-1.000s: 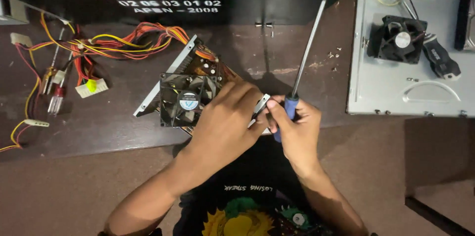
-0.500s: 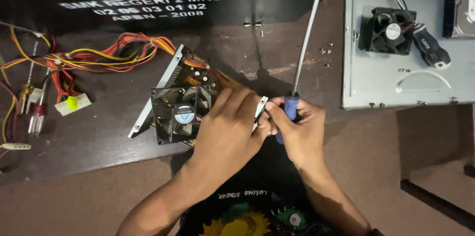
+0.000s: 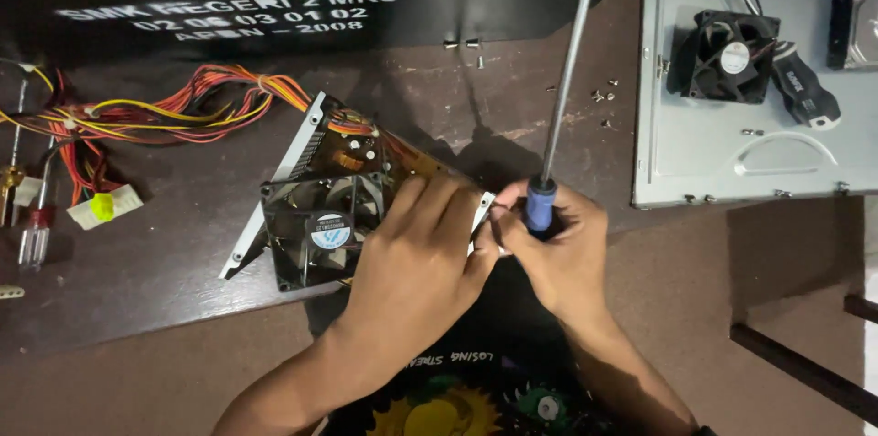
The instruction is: Reassembling the internal components of a computer power supply unit, including the fan and circuit board, using a screwdriver.
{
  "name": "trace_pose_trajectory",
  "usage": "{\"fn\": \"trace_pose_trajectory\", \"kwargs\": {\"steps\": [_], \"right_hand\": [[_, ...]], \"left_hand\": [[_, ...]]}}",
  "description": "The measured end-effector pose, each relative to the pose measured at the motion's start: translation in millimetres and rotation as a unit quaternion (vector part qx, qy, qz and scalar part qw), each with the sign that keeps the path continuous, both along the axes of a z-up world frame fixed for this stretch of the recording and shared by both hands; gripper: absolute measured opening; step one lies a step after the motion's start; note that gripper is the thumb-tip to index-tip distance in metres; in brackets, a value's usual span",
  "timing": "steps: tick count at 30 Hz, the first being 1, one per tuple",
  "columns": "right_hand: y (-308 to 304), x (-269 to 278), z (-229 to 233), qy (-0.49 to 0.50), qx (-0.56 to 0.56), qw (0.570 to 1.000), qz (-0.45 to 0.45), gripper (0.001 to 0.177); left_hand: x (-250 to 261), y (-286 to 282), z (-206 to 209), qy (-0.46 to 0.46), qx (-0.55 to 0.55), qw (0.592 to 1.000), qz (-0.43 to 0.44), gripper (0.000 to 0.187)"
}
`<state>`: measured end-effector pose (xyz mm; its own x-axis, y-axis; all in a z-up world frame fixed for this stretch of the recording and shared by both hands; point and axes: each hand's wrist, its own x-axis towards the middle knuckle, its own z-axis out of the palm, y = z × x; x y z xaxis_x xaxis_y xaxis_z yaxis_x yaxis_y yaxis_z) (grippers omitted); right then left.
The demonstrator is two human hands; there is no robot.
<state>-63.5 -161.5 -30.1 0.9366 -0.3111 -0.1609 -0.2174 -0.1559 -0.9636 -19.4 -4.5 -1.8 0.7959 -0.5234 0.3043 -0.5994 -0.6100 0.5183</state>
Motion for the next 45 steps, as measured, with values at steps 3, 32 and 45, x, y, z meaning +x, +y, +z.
{"fn": "trace_pose_trajectory", "kwargs": {"steps": [3,32,45], "right_hand": [[-9.6,-2.7,-3.5,0.009,-0.092,0.996,0.001,0.015],[-77.9,-98.8,-16.6,0.044,-0.234,0.971,0.024,0.045],[-94.9,-166.2,-46.5,0.055,-0.235,0.946,0.215,0.030]], "left_hand": [[1.9,0.6,2.5,-0.005,0.004,1.000,-0.006,0.008],[-32.3,21.9,22.5,0.034,0.059,0.998,0.013,0.031],[-56.3,26.4,2.4,0.103,-0.034,0.993,0.036,0.040]]}}
